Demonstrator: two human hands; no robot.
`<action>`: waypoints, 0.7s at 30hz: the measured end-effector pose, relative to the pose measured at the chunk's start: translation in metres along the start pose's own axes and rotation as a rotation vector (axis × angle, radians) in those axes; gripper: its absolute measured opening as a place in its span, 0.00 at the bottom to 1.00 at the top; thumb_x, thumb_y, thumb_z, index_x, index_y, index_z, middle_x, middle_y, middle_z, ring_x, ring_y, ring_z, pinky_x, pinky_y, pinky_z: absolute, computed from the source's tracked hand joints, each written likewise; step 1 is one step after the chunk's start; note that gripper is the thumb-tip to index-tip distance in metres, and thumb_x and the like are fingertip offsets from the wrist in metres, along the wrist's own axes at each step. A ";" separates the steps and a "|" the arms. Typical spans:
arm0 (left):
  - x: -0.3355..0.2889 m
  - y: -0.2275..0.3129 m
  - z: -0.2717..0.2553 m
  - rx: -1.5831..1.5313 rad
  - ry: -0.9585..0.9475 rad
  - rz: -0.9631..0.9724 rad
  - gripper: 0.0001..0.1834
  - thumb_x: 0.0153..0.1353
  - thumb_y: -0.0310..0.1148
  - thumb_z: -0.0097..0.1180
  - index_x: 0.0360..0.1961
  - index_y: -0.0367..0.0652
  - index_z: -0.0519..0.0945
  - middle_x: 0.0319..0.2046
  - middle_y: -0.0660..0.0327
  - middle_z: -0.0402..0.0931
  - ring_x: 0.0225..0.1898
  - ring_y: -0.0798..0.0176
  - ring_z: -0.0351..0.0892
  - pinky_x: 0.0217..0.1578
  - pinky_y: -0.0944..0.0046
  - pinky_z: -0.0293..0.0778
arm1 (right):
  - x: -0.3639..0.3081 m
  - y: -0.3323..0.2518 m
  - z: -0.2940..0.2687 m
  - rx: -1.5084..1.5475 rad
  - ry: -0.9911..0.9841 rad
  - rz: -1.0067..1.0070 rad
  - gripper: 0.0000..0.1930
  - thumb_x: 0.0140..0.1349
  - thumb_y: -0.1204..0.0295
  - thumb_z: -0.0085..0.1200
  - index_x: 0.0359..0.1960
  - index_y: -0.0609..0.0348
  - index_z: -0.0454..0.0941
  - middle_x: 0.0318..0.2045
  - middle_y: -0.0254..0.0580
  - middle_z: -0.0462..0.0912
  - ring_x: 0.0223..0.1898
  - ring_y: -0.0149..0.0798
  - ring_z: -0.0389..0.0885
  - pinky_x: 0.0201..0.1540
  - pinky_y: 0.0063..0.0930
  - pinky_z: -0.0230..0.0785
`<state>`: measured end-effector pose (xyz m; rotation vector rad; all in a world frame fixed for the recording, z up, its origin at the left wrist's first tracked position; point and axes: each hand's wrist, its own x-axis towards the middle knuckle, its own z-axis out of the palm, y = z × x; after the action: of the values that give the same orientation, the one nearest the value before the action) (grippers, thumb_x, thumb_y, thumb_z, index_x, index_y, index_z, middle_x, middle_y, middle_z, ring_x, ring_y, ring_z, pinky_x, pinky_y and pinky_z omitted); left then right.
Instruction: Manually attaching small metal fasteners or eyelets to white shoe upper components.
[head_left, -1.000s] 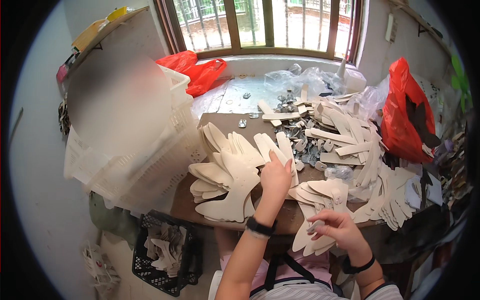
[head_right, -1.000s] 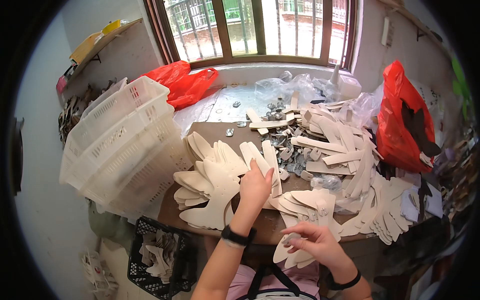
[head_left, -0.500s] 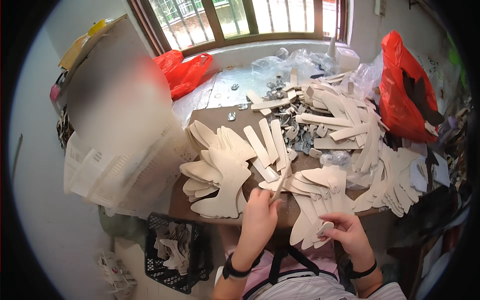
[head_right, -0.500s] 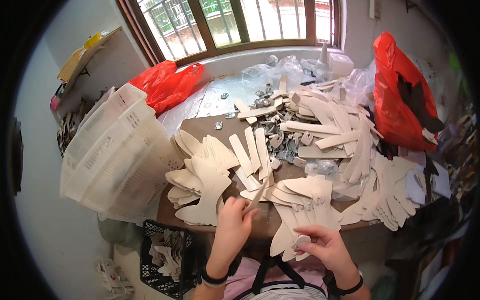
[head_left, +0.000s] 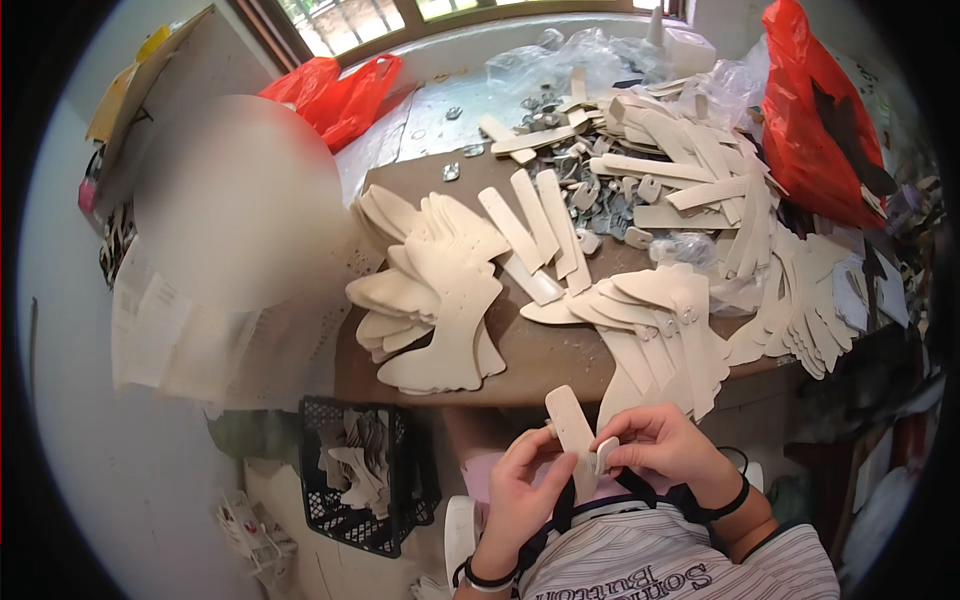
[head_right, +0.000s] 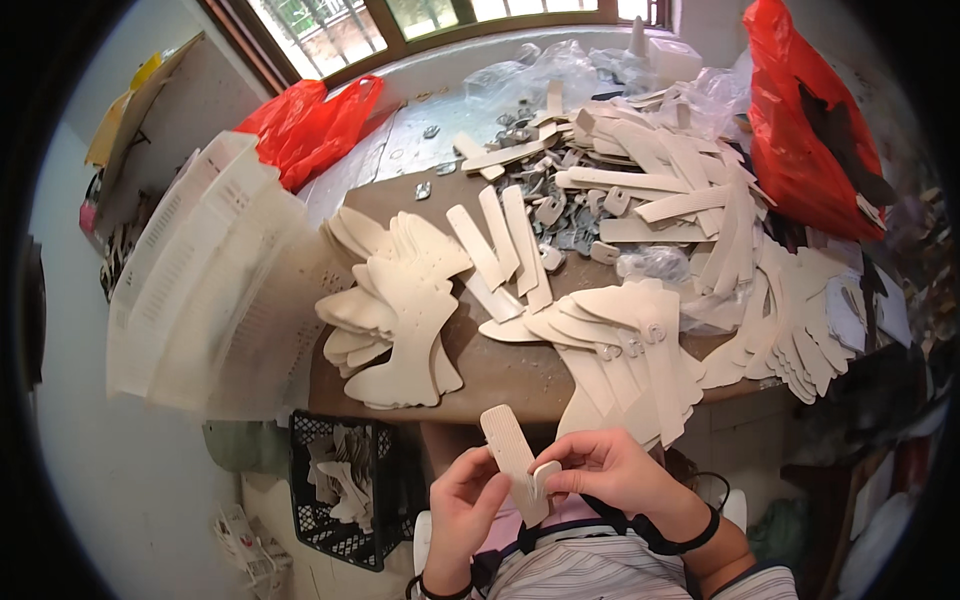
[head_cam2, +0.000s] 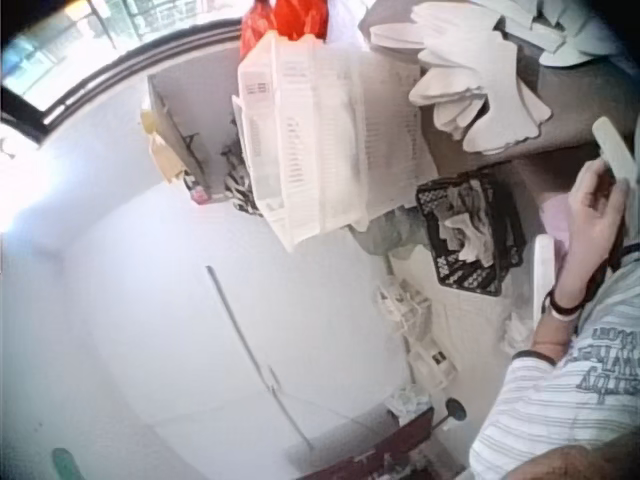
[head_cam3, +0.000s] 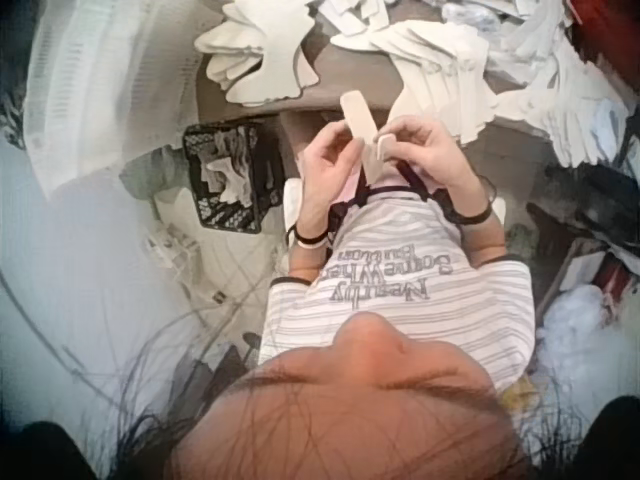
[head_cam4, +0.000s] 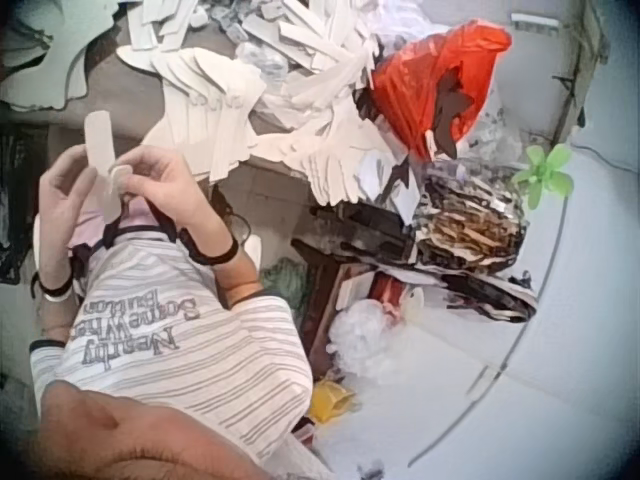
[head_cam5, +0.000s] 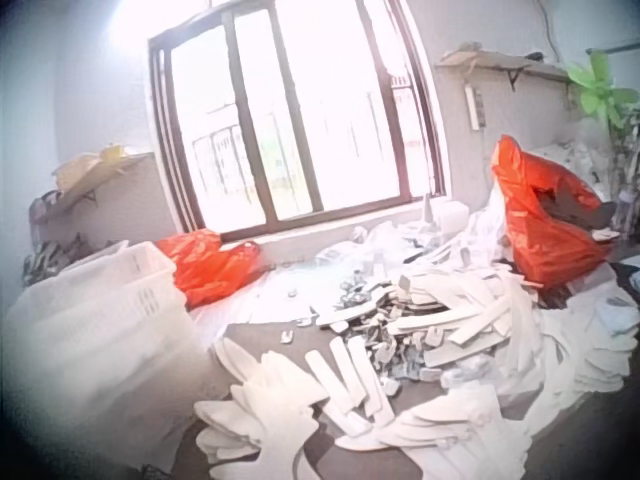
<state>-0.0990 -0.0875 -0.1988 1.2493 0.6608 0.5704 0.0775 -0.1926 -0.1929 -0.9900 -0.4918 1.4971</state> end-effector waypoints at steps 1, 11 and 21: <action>0.002 -0.002 0.000 0.011 -0.010 0.037 0.13 0.62 0.20 0.57 0.48 0.29 0.77 0.43 0.58 0.76 0.43 0.67 0.78 0.44 0.70 0.74 | -0.003 0.002 0.003 -0.043 0.005 -0.026 0.11 0.61 0.83 0.57 0.45 0.70 0.78 0.38 0.44 0.83 0.38 0.31 0.82 0.43 0.24 0.78; -0.009 -0.005 0.008 0.109 0.085 0.170 0.12 0.58 0.18 0.61 0.45 0.30 0.81 0.39 0.58 0.77 0.39 0.70 0.75 0.38 0.74 0.71 | -0.001 0.007 0.027 -0.224 0.174 -0.354 0.09 0.57 0.86 0.60 0.39 0.66 0.79 0.40 0.40 0.76 0.39 0.32 0.80 0.42 0.22 0.78; -0.017 -0.006 0.003 0.072 0.076 0.176 0.14 0.56 0.15 0.62 0.45 0.30 0.81 0.39 0.58 0.77 0.38 0.70 0.75 0.39 0.73 0.71 | 0.009 0.016 0.023 -0.001 0.120 -0.332 0.09 0.57 0.85 0.60 0.39 0.67 0.79 0.39 0.40 0.75 0.40 0.33 0.80 0.43 0.26 0.81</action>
<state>-0.1080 -0.1032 -0.2017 1.3673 0.6435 0.7476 0.0506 -0.1817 -0.1954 -0.9408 -0.5417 1.1347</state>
